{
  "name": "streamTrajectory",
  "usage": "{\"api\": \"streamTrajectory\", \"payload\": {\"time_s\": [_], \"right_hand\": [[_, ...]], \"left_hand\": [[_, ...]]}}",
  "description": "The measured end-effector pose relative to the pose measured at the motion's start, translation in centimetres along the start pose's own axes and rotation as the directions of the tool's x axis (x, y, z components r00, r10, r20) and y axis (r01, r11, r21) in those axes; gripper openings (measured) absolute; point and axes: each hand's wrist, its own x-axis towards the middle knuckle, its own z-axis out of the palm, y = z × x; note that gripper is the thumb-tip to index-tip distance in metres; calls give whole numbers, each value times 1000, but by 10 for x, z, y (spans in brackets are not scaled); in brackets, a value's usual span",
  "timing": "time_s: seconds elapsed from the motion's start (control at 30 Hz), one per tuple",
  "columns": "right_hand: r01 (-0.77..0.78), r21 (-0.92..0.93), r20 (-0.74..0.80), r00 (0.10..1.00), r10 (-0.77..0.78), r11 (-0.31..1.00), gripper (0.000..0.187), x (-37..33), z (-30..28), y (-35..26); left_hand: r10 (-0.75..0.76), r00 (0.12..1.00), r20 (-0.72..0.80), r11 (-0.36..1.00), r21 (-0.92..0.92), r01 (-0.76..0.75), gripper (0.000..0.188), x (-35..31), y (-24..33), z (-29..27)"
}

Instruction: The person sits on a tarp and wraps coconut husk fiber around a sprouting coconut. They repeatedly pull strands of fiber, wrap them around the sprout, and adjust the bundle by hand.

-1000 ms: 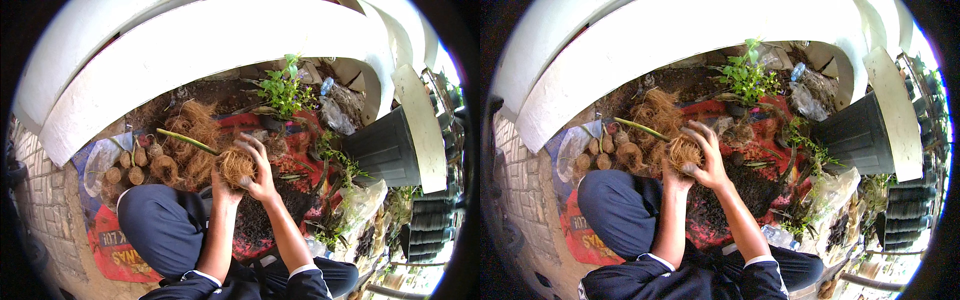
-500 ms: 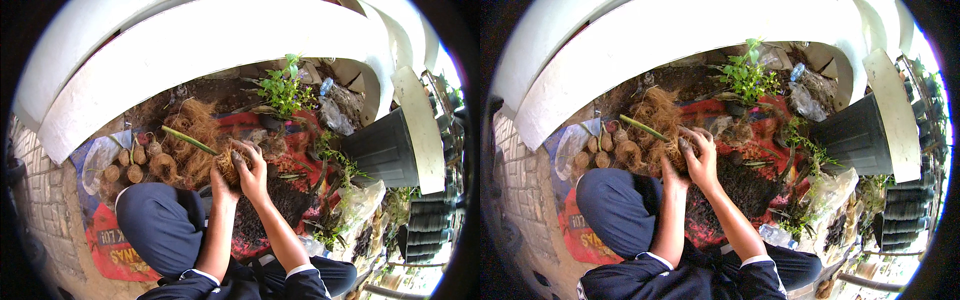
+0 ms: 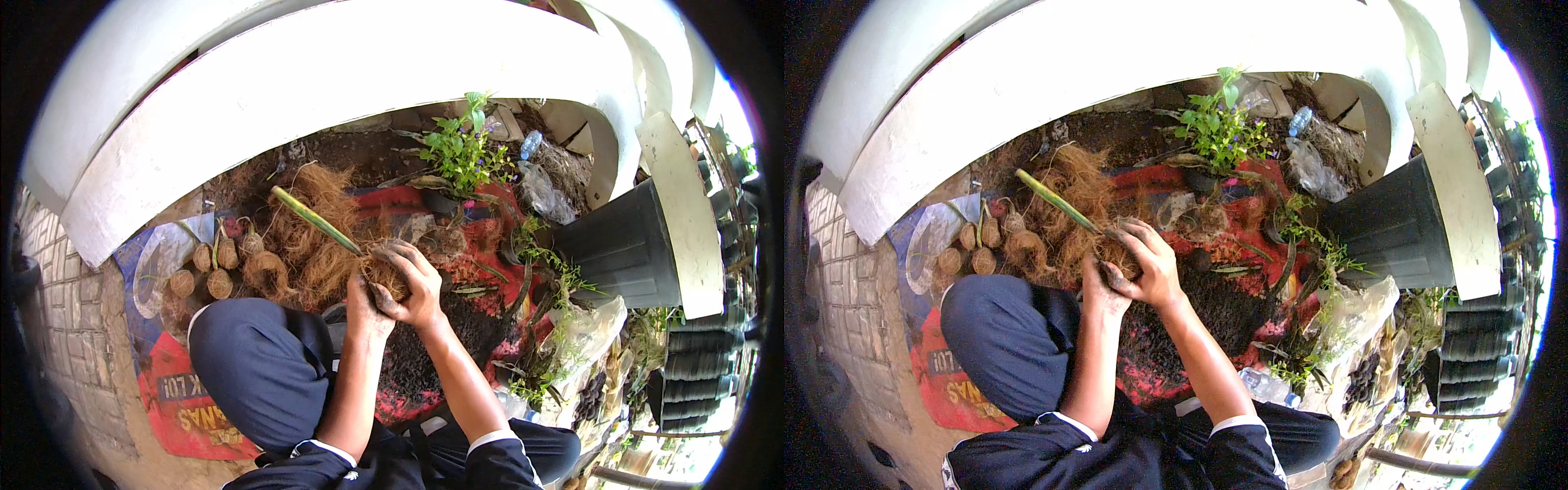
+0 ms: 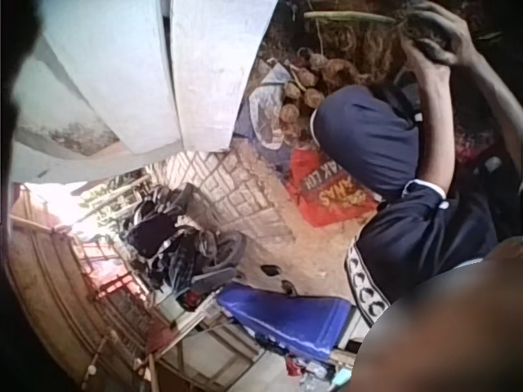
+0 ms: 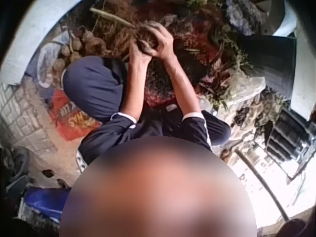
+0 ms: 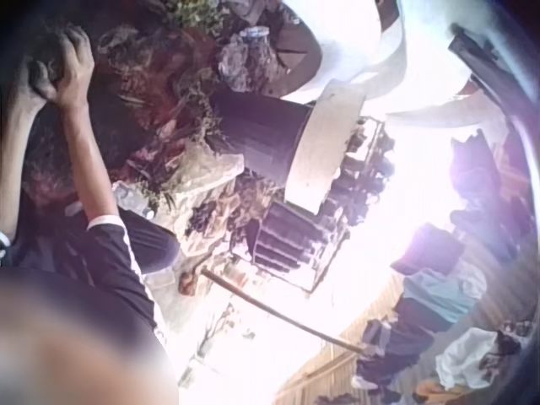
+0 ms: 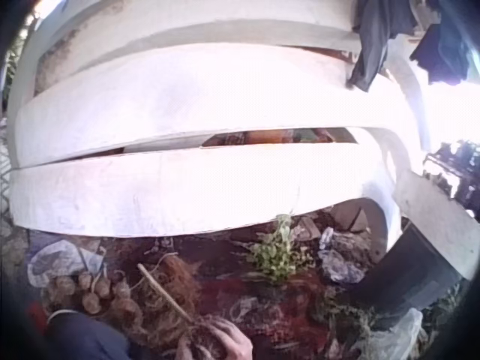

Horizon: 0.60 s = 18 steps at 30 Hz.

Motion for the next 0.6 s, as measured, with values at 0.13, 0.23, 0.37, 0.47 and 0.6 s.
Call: {"api": "streamTrajectory", "payload": {"time_s": [0.13,0.23,0.37,0.47,0.6], "right_hand": [[-55,101,-116,991,66,993,44,-2,5,-4],[-91,171,-224,966,129,981,38,-1,9,-10],[-204,322,-354,879,318,924,28,-3,12,-19],[-351,730,-215,696,685,586,33,-5,15,-23],[-437,807,-16,658,753,399,27,-4,22,-20]], "left_hand": [[108,994,34,994,-19,-107,55,-9,2,15],[40,997,-70,993,111,-32,49,-11,6,21],[98,995,19,940,326,-98,36,-3,4,18],[264,944,196,788,521,-329,48,3,-1,15],[277,925,258,855,373,-360,47,7,-4,8]]}}
